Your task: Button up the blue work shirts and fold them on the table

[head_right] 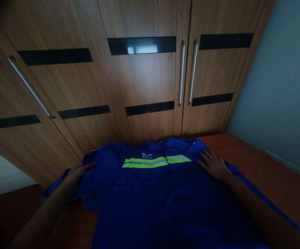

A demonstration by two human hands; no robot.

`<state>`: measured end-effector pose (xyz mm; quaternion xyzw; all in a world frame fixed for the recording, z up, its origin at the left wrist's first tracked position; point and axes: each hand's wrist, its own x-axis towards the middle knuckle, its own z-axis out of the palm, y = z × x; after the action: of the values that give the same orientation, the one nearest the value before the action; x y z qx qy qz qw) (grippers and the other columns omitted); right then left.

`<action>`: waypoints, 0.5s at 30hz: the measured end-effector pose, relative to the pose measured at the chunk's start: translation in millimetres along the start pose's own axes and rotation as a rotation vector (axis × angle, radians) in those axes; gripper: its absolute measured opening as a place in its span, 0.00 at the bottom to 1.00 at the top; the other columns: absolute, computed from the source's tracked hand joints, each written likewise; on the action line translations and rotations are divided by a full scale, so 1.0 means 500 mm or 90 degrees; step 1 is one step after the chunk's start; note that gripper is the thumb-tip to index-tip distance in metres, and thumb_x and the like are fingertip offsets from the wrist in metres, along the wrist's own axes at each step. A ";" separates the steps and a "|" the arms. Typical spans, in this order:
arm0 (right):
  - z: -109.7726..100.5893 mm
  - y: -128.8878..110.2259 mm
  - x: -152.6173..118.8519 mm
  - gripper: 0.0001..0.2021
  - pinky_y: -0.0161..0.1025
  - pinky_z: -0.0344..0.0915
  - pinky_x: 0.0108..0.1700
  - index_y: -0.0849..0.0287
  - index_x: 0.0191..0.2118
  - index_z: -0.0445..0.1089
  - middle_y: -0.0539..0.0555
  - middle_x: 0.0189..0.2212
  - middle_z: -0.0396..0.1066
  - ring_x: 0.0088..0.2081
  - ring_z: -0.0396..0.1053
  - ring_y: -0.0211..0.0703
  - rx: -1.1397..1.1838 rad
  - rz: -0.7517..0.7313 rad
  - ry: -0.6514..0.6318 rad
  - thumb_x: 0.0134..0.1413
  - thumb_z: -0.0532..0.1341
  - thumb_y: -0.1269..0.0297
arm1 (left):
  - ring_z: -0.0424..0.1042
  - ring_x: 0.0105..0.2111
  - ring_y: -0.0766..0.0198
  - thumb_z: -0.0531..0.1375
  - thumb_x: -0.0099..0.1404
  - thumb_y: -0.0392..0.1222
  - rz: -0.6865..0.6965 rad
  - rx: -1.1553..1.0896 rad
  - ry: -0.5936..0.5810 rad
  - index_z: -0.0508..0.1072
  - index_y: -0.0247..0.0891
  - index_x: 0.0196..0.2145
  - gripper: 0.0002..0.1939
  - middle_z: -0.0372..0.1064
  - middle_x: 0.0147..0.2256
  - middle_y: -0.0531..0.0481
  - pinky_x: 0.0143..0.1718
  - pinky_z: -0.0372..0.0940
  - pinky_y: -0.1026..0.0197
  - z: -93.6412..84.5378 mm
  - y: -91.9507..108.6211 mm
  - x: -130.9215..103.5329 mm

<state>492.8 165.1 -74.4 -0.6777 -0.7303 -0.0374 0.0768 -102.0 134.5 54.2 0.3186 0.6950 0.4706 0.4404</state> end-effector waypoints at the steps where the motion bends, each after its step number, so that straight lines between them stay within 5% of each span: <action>1: 0.000 -0.005 0.000 0.34 0.59 0.50 0.60 0.53 0.63 0.54 0.54 0.65 0.49 0.64 0.47 0.57 0.002 0.001 0.002 0.58 0.39 0.40 | 0.77 0.34 0.51 0.67 0.51 0.40 0.000 0.000 0.001 0.72 0.37 0.44 0.21 0.77 0.33 0.43 0.36 0.73 0.53 -0.001 0.010 0.005; 4: 0.001 -0.010 -0.001 0.34 0.59 0.51 0.60 0.51 0.63 0.54 0.54 0.65 0.50 0.64 0.47 0.56 0.007 -0.002 0.007 0.58 0.39 0.39 | 0.77 0.34 0.52 0.65 0.54 0.42 0.038 0.016 -0.010 0.72 0.37 0.44 0.20 0.77 0.33 0.44 0.36 0.73 0.53 -0.001 0.051 0.006; 8: 0.001 -0.005 -0.004 0.34 0.58 0.51 0.60 0.53 0.63 0.55 0.56 0.65 0.50 0.64 0.47 0.56 0.009 -0.009 0.011 0.58 0.39 0.40 | 0.77 0.33 0.52 0.61 0.58 0.49 0.191 0.186 -0.039 0.74 0.36 0.40 0.17 0.77 0.33 0.45 0.35 0.71 0.54 0.031 0.122 -0.037; 12: -0.001 -0.010 -0.006 0.33 0.58 0.51 0.60 0.53 0.62 0.56 0.56 0.65 0.50 0.64 0.47 0.57 0.011 -0.010 0.014 0.58 0.40 0.40 | 0.74 0.40 0.52 0.56 0.61 0.52 0.458 0.505 -0.076 0.74 0.38 0.46 0.20 0.76 0.40 0.47 0.42 0.67 0.55 0.119 0.156 -0.127; 15: -0.004 -0.016 -0.006 0.33 0.57 0.50 0.61 0.52 0.62 0.56 0.56 0.64 0.51 0.64 0.48 0.56 0.012 -0.010 0.016 0.58 0.41 0.40 | 0.71 0.44 0.51 0.53 0.63 0.57 0.571 0.660 -0.162 0.72 0.37 0.51 0.27 0.72 0.45 0.42 0.46 0.64 0.54 0.196 0.128 -0.184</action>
<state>485.0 161.3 -72.5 -0.6710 -0.7347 -0.0395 0.0922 26.9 115.1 126.3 0.7966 0.5744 0.1740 0.0726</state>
